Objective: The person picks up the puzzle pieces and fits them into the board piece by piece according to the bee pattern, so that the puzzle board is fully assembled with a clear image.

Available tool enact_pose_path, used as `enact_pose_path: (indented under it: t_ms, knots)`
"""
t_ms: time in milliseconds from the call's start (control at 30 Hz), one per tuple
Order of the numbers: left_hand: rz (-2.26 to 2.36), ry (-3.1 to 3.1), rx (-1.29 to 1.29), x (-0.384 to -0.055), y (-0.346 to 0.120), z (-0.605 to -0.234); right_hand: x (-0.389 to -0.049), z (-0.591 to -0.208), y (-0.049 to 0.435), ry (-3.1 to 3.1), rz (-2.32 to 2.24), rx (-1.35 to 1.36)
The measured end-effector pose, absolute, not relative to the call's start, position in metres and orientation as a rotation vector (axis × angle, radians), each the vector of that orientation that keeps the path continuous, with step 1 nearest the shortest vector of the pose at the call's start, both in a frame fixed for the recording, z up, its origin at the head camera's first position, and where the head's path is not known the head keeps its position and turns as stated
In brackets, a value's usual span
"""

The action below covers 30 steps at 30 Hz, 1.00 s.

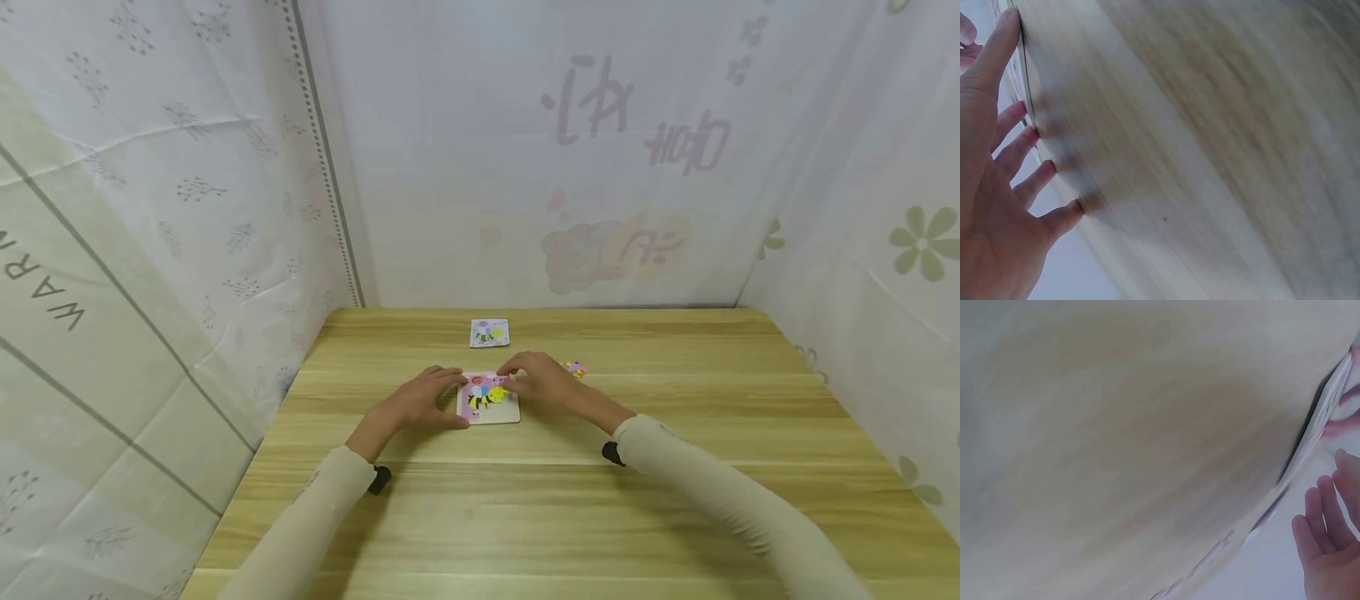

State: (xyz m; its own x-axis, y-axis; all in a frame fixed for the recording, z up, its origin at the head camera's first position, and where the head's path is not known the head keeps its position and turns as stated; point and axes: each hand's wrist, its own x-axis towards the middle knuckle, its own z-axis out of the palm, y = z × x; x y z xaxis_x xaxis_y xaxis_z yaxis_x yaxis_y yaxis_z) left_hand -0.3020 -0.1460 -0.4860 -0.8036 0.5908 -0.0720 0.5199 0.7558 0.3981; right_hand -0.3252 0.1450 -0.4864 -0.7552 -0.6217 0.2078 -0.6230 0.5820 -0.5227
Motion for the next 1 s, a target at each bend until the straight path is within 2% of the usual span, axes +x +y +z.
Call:
enact_pose_path:
  t_ms: [467, 800, 1000]
  knots:
    - [0.464, 2.791, 0.770, -0.299, -0.141, -0.481, -0.355, -0.487, 0.210, -2.852, 0.812, 0.956]
    - [0.394, 2.808, 0.845, -0.306, -0.141, -0.479, -0.366, -0.492, 0.236, -2.787, 0.744, 1.230]
    - [0.379, 2.812, 0.856, -0.308, -0.141, -0.479, -0.364, -0.491, 0.236, -2.773, 0.703, 1.282]
